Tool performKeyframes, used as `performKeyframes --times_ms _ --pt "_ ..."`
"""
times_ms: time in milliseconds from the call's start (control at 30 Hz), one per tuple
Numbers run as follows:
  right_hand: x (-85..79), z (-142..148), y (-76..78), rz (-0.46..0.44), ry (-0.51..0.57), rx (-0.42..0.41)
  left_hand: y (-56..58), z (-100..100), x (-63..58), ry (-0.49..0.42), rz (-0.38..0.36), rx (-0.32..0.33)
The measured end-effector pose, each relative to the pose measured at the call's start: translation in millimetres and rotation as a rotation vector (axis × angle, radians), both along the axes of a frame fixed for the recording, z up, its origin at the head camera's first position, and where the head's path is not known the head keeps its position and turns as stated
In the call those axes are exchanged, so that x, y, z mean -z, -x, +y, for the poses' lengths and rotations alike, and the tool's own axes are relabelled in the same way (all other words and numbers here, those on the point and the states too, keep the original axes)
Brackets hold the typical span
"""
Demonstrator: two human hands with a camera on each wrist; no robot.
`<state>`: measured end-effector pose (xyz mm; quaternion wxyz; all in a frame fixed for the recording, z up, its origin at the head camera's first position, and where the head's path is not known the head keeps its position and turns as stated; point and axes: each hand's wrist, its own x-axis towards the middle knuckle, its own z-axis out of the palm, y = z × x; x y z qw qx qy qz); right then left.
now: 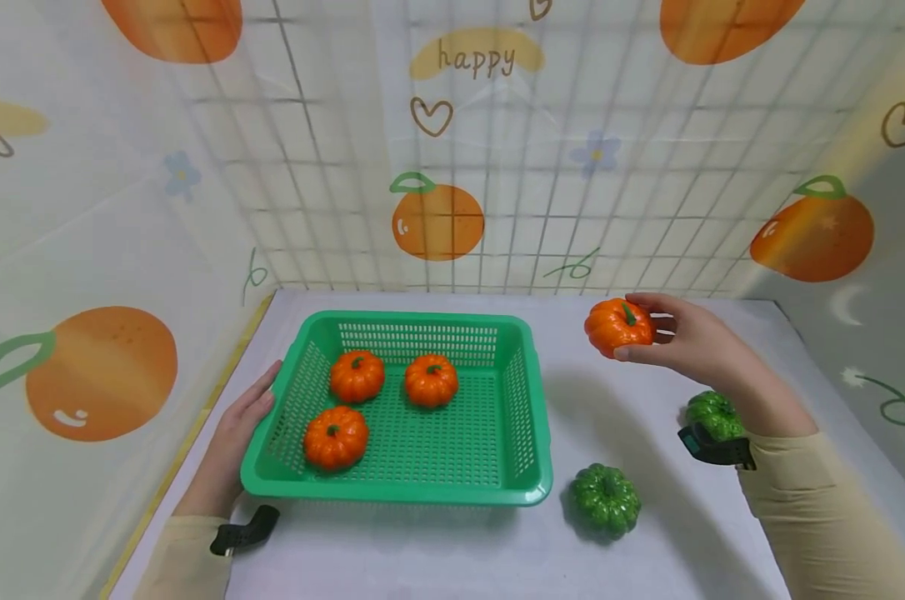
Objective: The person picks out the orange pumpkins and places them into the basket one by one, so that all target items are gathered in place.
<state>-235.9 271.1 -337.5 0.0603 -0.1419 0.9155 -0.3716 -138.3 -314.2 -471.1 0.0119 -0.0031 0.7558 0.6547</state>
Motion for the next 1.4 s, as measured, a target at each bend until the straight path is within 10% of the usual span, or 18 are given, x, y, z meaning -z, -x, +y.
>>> performKeyframes --times_ms 567,1400 --pt "-6.7 -60.3 -1.2 -0.035 0.083 -0.204 1.9 2.5 4.0 -0.112 0.037 0.007" --pt "16.5 -151.1 -12.7 0.017 -0.057 -0.427 1.7 -2.3 -0.8 -0.037 0.025 -0.006"
